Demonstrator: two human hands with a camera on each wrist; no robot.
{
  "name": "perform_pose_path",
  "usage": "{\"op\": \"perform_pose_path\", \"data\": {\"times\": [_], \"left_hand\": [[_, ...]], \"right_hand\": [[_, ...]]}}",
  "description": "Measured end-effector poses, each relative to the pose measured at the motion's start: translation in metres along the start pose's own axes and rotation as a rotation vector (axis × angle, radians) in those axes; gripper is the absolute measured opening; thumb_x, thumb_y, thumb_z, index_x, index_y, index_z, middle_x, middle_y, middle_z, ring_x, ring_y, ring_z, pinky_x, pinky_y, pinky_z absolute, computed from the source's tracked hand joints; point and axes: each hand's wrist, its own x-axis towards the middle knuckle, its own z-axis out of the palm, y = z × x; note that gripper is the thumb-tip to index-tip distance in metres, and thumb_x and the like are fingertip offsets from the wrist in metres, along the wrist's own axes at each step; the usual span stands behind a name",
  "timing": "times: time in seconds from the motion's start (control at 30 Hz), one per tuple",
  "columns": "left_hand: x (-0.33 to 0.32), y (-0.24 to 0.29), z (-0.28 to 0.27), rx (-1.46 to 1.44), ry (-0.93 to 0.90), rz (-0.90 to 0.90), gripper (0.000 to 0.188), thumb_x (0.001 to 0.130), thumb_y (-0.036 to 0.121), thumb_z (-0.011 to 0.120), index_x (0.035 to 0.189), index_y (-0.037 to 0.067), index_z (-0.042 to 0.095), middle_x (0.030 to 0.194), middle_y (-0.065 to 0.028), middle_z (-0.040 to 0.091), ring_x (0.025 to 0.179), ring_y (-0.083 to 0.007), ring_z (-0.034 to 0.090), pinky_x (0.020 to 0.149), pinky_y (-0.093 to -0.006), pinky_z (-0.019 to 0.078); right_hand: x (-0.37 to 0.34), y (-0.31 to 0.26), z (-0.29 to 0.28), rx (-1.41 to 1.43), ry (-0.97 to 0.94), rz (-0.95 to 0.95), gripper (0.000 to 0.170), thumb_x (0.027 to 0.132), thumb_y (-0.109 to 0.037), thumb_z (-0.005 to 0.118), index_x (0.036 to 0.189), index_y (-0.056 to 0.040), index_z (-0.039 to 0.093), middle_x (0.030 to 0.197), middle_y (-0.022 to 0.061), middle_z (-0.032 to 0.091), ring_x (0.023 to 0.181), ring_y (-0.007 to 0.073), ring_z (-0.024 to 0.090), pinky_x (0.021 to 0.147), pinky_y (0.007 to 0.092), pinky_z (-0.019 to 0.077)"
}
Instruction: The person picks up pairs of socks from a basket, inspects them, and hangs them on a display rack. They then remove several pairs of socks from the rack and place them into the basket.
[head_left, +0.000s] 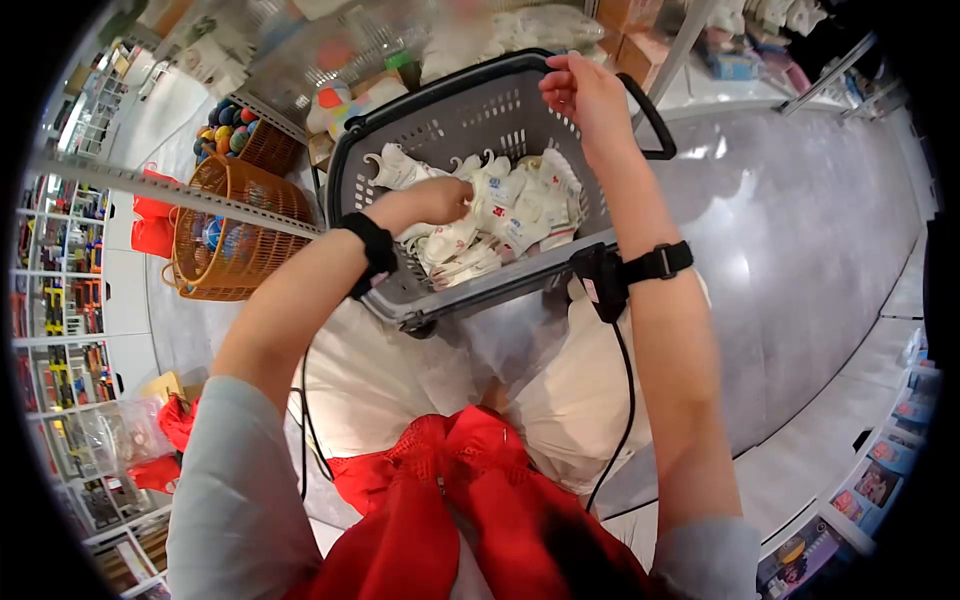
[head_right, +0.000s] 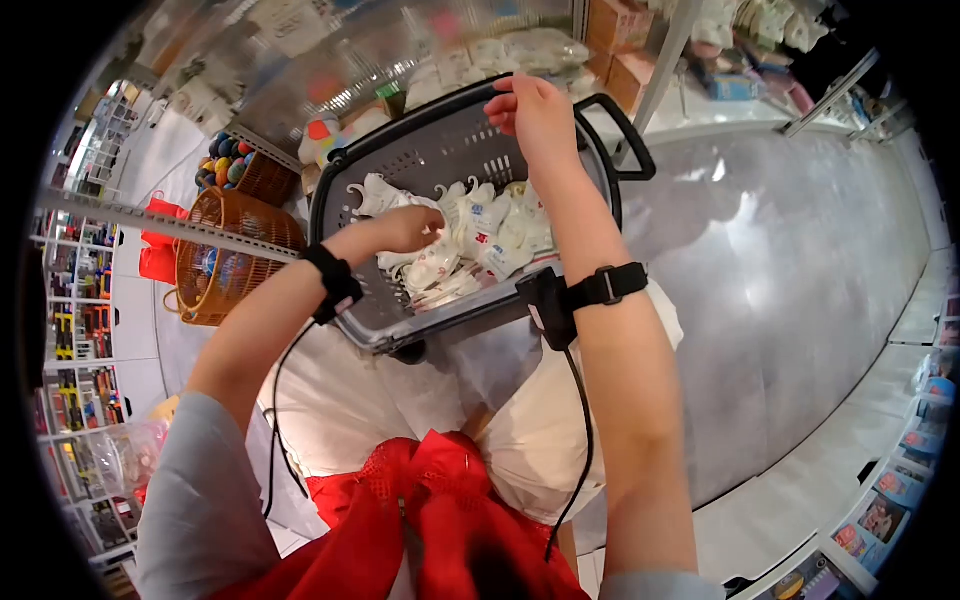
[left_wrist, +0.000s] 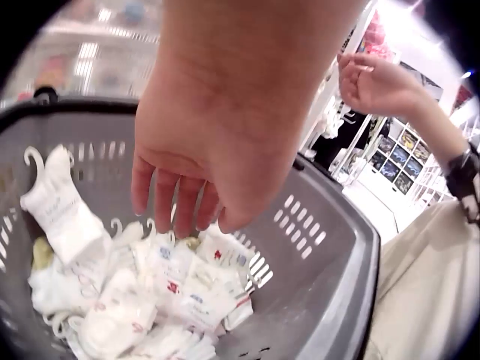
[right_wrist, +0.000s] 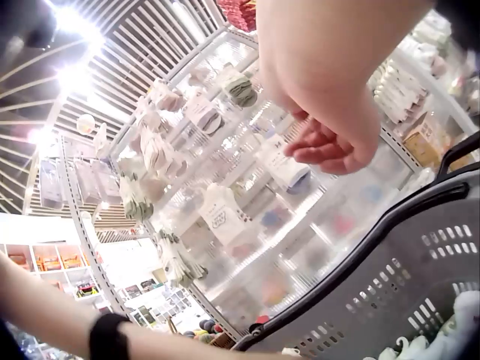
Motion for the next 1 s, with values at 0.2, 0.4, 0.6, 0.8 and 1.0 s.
{"op": "perform_pose_path", "data": {"times": [0.2, 0.4, 0.6, 0.8, 1.0], "left_hand": [[0.091, -0.022, 0.088, -0.058, -0.508, 0.138, 0.044, 0.073, 0.025, 0.058, 0.11, 0.001, 0.05, 0.107, -0.0198, 0.056, 0.096, -0.0338, 0.055, 0.078, -0.0387, 0.044], [0.098, -0.027, 0.168, 0.122, -0.38, 0.035, 0.061, 0.063, 0.024, 0.066, 0.117, 0.005, 0.047, 0.109, -0.0177, 0.056, 0.101, -0.0287, 0.054, 0.084, -0.035, 0.0442], [0.134, -0.094, 0.154, -0.545, -0.516, 0.356, 0.059, 0.061, 0.016, 0.068, 0.118, 0.015, 0.052, 0.102, -0.012, 0.06, 0.095, -0.0205, 0.056, 0.08, -0.0334, 0.0444], [0.018, -0.022, -0.074, -0.622, 0.164, -0.127, 0.046, 0.07, 0.029, 0.064, 0.11, 0.008, 0.055, 0.089, -0.0101, 0.062, 0.078, -0.0151, 0.061, 0.063, -0.0288, 0.0499], [-0.056, -0.004, -0.095, -1.45, 0.966, 0.013, 0.048, 0.082, 0.015, 0.055, 0.125, 0.013, 0.034, 0.108, -0.0058, 0.053, 0.091, -0.014, 0.056, 0.067, -0.0271, 0.0513]], "right_hand": [[0.031, 0.0, 0.001, -0.152, 0.062, -0.079, 0.026, 0.081, -0.018, 0.046, 0.085, 0.0049, 0.059, 0.064, 0.0088, 0.061, 0.053, 0.0124, 0.055, 0.05, 0.024, 0.0423], [0.042, -0.001, 0.001, -0.12, 0.024, -0.011, 0.027, 0.081, -0.019, 0.045, 0.088, 0.0035, 0.059, 0.069, 0.0096, 0.062, 0.059, 0.0123, 0.057, 0.057, 0.0249, 0.043], [0.04, 0.0, 0.005, -0.116, -0.009, 0.07, 0.027, 0.081, -0.021, 0.047, 0.088, 0.0018, 0.058, 0.071, 0.0086, 0.061, 0.058, 0.0121, 0.055, 0.055, 0.025, 0.0412], [0.03, 0.001, 0.002, -0.267, -0.068, 0.209, 0.028, 0.086, -0.029, 0.047, 0.092, -0.0042, 0.06, 0.08, 0.0019, 0.061, 0.073, 0.0089, 0.055, 0.067, 0.0228, 0.0422], [0.022, 0.009, 0.028, -0.291, -0.062, 0.364, 0.046, 0.087, -0.039, 0.047, 0.117, -0.0049, 0.043, 0.112, 0.0084, 0.051, 0.096, 0.0162, 0.052, 0.076, 0.0308, 0.0426]]}}
